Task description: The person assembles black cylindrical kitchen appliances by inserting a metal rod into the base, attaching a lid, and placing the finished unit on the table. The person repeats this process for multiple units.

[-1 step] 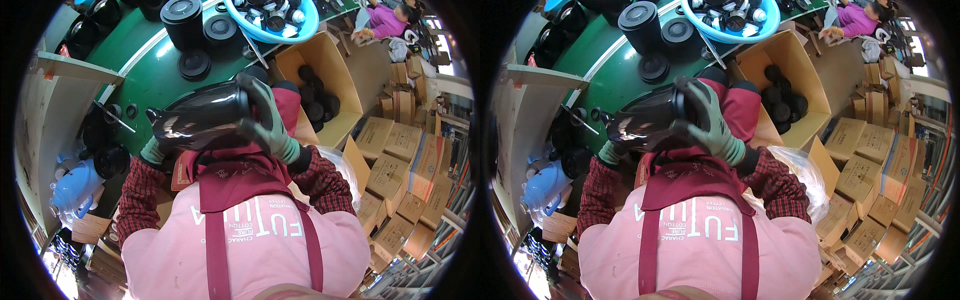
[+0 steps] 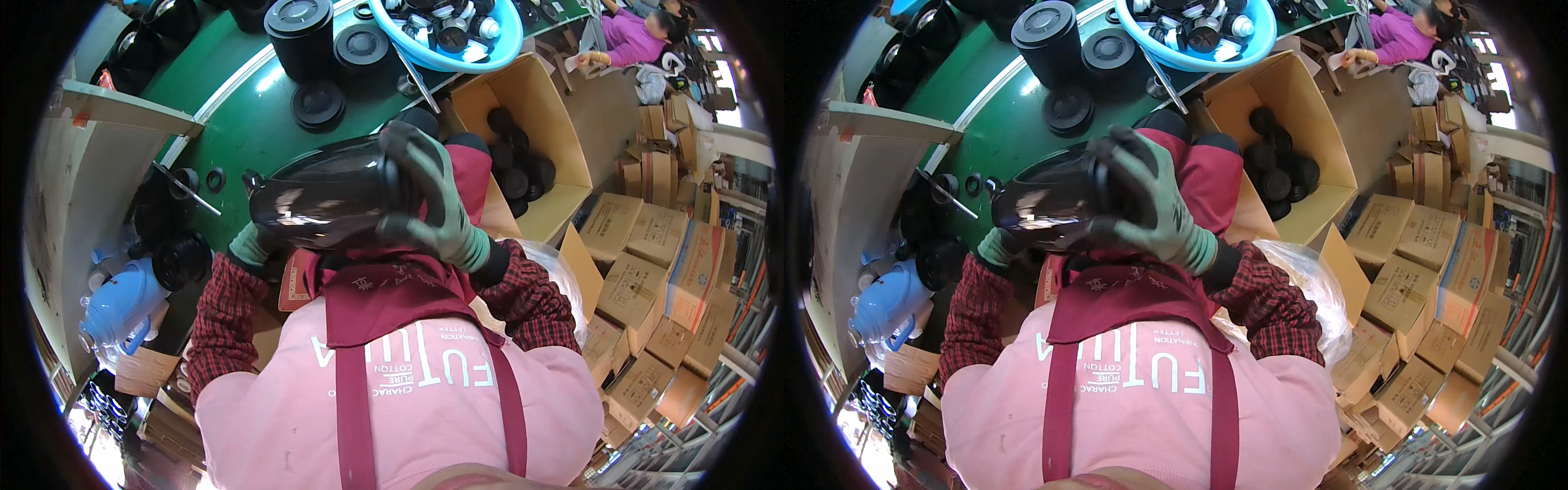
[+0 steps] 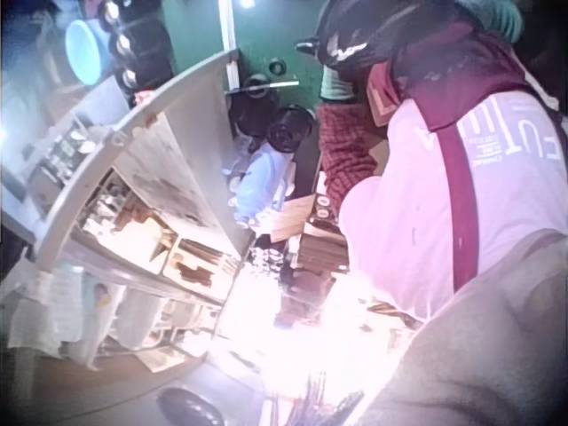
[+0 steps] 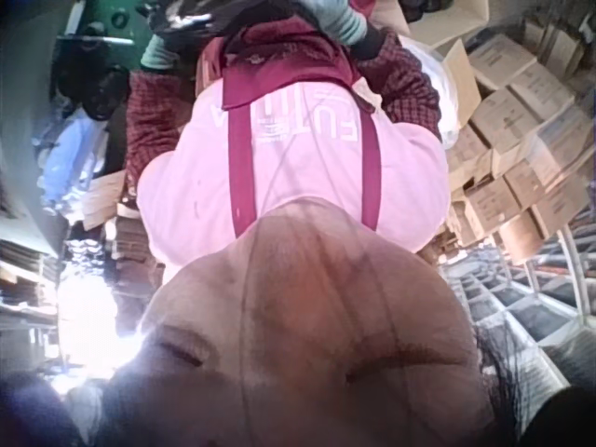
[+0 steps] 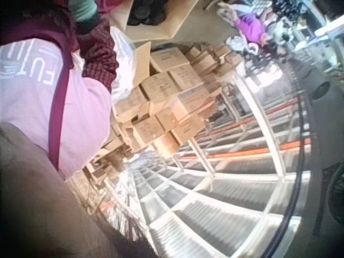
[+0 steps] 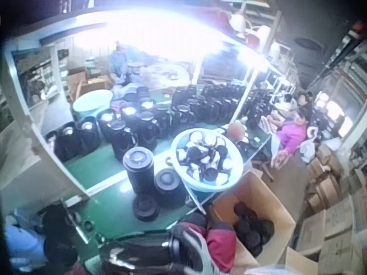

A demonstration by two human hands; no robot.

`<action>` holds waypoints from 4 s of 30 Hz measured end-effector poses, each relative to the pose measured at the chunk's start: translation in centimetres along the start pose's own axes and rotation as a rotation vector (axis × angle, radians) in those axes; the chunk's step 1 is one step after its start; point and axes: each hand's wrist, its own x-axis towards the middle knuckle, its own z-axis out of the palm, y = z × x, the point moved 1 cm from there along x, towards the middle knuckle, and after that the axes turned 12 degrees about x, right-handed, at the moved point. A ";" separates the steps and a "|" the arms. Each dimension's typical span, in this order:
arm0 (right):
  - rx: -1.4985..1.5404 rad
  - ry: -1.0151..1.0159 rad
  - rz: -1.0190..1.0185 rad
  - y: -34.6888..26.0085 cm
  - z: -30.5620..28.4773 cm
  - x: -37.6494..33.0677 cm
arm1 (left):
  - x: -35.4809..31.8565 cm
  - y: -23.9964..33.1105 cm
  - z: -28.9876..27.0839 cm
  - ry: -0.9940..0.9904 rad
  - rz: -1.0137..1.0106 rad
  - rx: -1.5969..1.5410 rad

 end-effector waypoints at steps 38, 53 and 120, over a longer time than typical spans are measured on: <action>0.764 0.051 0.561 11.4 -5.5 -11.5 | 8.7 17.6 -7.6 0.035 -0.375 -0.136; 0.467 0.222 0.495 7.2 -8.1 -17.3 | 13.1 19.0 -5.6 -0.296 -0.407 0.091; 0.372 0.178 0.007 -1.1 -3.2 -1.5 | 0.2 3.6 0.1 0.086 -0.275 -0.136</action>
